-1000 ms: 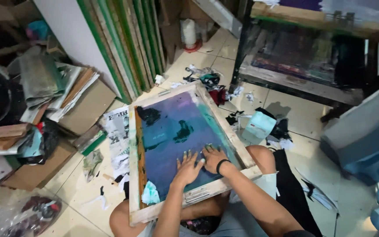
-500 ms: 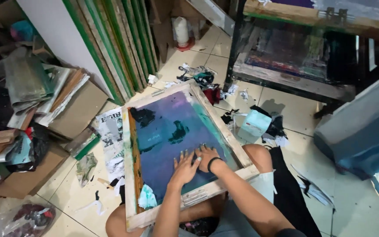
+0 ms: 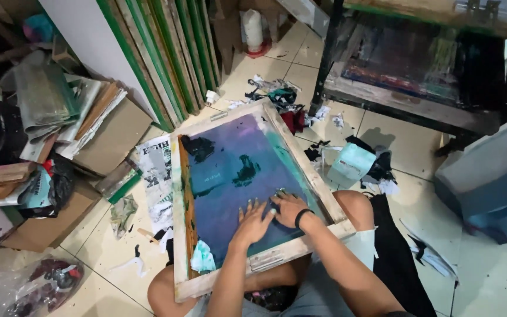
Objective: Cleaning a screen printing frame by applying solvent and wiping the mesh with a cloth.
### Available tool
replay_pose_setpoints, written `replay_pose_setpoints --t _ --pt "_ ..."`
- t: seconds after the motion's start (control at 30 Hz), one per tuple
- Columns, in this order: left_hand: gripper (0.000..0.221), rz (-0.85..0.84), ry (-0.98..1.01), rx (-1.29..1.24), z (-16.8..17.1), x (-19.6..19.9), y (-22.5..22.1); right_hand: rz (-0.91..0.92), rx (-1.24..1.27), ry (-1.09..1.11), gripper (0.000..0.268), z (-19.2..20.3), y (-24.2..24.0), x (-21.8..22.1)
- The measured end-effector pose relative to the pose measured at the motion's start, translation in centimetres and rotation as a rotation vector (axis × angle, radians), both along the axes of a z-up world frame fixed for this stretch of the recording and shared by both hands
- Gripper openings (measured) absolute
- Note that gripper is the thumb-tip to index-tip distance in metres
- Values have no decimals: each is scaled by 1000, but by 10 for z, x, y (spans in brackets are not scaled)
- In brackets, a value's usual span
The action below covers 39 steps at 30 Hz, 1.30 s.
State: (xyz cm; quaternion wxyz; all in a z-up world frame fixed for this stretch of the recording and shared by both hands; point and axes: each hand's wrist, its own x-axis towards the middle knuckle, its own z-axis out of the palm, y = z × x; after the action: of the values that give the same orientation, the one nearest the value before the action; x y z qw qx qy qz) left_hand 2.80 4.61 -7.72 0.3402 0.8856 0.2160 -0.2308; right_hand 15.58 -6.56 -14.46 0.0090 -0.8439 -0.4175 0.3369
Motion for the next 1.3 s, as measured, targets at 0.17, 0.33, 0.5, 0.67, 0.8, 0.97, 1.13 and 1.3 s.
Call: replay_pose_setpoints --t 0.17,0.33,0.5,0.67,0.8,0.97,1.13,1.3 --pt "70 -7 15 13 -4 2 1 20 26 -10 62 -13 -1 3" --pt "71 18 37 -31 13 2 -2 57 37 -23 61 -4 -3 2" --pt "73 9 33 -26 6 1 0 58 16 -38 62 8 -2 -5" --pt "70 38 15 -56 21 0 -3 50 6 -21 62 -5 1 -4" --pt "74 48 -16 -75 20 -1 -2 53 5 -29 62 1 2 -4" --pt "73 22 9 -33 6 -2 0 45 7 -33 62 5 2 -7" --pt "73 24 4 -28 6 -2 -2 43 7 -34 62 0 3 -7" --pt "69 22 8 -14 7 -2 -2 49 1 -51 62 -4 5 -6"
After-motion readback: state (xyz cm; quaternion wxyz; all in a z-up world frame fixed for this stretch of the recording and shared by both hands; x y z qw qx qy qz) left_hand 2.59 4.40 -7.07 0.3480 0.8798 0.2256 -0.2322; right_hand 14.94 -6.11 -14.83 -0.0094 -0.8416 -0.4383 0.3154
